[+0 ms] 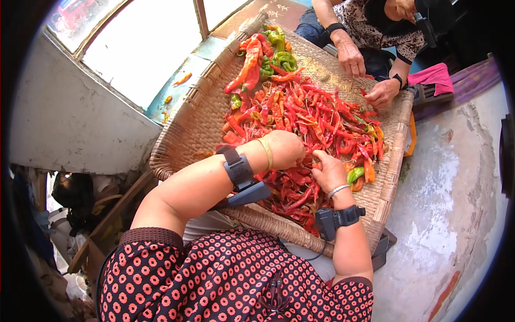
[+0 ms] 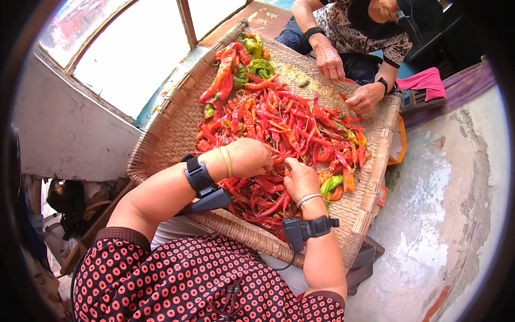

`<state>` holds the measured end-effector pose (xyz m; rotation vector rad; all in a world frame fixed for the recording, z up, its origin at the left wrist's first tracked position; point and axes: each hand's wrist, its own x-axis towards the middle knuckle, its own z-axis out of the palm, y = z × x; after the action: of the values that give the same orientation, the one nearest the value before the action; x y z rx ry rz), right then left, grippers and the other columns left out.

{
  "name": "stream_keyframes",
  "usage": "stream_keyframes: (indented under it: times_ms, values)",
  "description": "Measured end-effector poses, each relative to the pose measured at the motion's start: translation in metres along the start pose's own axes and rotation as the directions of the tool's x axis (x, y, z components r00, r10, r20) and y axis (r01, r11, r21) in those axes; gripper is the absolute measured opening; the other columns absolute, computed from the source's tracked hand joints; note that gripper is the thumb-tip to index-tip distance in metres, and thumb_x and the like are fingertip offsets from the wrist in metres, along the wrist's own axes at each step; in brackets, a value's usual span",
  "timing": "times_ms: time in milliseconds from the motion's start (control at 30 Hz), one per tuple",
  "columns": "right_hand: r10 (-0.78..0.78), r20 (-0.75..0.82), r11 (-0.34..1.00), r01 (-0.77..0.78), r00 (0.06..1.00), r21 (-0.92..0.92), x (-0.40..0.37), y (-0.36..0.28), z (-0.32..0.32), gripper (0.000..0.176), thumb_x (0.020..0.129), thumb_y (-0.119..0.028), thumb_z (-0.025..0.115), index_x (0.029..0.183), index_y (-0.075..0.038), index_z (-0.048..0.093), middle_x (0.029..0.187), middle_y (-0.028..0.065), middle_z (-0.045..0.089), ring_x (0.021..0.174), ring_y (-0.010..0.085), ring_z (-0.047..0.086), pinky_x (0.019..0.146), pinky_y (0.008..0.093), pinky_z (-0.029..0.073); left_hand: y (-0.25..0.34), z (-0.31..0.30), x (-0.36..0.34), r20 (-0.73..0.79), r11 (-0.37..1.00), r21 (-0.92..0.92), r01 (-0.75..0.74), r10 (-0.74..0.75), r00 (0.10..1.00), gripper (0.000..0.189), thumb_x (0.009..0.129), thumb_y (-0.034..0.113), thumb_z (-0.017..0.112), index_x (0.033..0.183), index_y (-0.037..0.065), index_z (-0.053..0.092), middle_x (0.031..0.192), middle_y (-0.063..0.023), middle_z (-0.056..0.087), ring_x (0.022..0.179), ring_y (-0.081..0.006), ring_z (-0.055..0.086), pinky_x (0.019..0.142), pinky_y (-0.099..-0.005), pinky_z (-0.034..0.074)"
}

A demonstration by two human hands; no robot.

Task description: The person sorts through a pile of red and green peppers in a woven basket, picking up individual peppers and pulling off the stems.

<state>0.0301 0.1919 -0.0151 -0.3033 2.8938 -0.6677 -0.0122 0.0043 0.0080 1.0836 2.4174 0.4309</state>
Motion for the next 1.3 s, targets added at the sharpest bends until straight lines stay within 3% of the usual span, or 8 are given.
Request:
stream_keyframes:
  times_ms: [133,300,467,733,800,867,1033,1300]
  values:
    - [0.136,0.115,0.973,-0.155,0.984,0.174,0.001,0.022,-0.04,0.03,0.072,-0.008,0.058,0.102,-0.007,0.058,0.071,0.008,0.059,0.063,0.0159,0.059,0.058,0.0286,0.047,0.009,-0.002,0.0,-0.149,0.992,-0.012,-0.123,0.12,0.982,0.017,0.067,0.027,0.061,0.073,0.012,0.065,0.073,-0.0075,0.06,0.069,-0.0267,0.059,0.06,-0.0376,0.047]
    - [0.485,-0.281,0.279,0.158,0.828,0.947,0.005,0.026,-0.067,0.042,0.084,-0.011,0.052,0.122,-0.003,0.038,0.088,0.0033,0.056,0.061,0.0037,0.051,0.045,0.015,0.041,0.017,0.007,0.002,0.087,0.978,0.162,-0.135,0.122,0.989,0.022,0.064,0.028,0.065,0.077,0.01,0.064,0.077,-0.0062,0.06,0.07,-0.0256,0.06,0.059,-0.0385,0.048]
    - [0.278,-0.069,0.683,-0.146,0.958,0.715,0.005,0.018,-0.039,0.033,0.079,-0.008,0.059,0.109,0.001,0.052,0.081,0.0031,0.057,0.062,0.007,0.054,0.055,0.019,0.045,0.015,0.01,0.003,0.051,0.963,0.22,-0.155,0.147,0.988,0.019,0.064,0.024,0.065,0.077,0.01,0.065,0.077,-0.0061,0.06,0.07,-0.0251,0.061,0.06,-0.0379,0.048]
    - [-0.258,-0.14,0.936,0.283,0.956,0.208,0.011,0.01,0.017,0.033,0.069,-0.011,0.064,0.1,-0.008,0.056,0.08,0.0126,0.06,0.066,0.0246,0.06,0.062,0.0313,0.047,0.012,-0.029,-0.011,-0.245,0.729,-0.622,-0.285,0.165,0.955,0.021,0.071,0.017,0.066,0.086,0.002,0.062,0.071,-0.0091,0.062,0.064,-0.0185,0.06,0.059,-0.0286,0.046]
    - [-0.115,-0.011,0.966,0.115,0.993,0.231,0.008,0.007,0.008,0.024,0.069,-0.012,0.064,0.092,-0.006,0.058,0.078,0.0133,0.061,0.067,0.0261,0.059,0.062,0.032,0.047,-0.006,-0.022,0.002,-0.504,0.54,-0.769,-0.343,-0.18,0.845,0.032,0.072,0.018,0.066,0.097,0.0,0.057,0.08,-0.0109,0.061,0.071,-0.0209,0.06,0.063,-0.0304,0.047]
    - [-0.087,-0.034,0.958,0.093,0.996,0.271,0.005,0.002,-0.002,0.017,0.07,-0.01,0.063,0.085,-0.005,0.06,0.074,0.0109,0.061,0.065,0.0224,0.059,0.061,0.0298,0.047,-0.021,-0.024,0.005,-0.874,0.94,-0.314,-0.137,-0.229,0.427,0.029,0.072,0.021,0.063,0.093,0.001,0.058,0.08,-0.0152,0.06,0.075,-0.0306,0.059,0.065,-0.0372,0.047]
    - [0.102,-0.154,0.804,0.009,0.983,0.595,0.007,0.018,-0.03,0.007,0.076,-0.005,0.059,0.082,-0.003,0.06,0.067,-0.0005,0.058,0.059,0.0057,0.054,0.053,0.0197,0.044,-0.009,-0.024,-0.007,-0.291,0.979,0.034,0.199,-0.181,0.939,0.029,0.073,0.026,0.059,0.098,0.01,0.059,0.084,-0.0107,0.059,0.082,-0.0277,0.058,0.069,-0.0389,0.048]
    - [0.523,-0.354,0.48,0.076,0.775,0.874,0.005,0.032,-0.066,0.033,0.082,-0.006,0.055,0.113,0.0,0.049,0.078,0.0029,0.057,0.059,0.0048,0.054,0.044,0.0148,0.041,0.002,-0.009,-0.006,-0.06,0.986,0.14,0.091,-0.083,0.995,0.021,0.067,0.026,0.063,0.078,0.009,0.064,0.077,-0.0095,0.06,0.074,-0.0269,0.06,0.064,-0.0381,0.048]
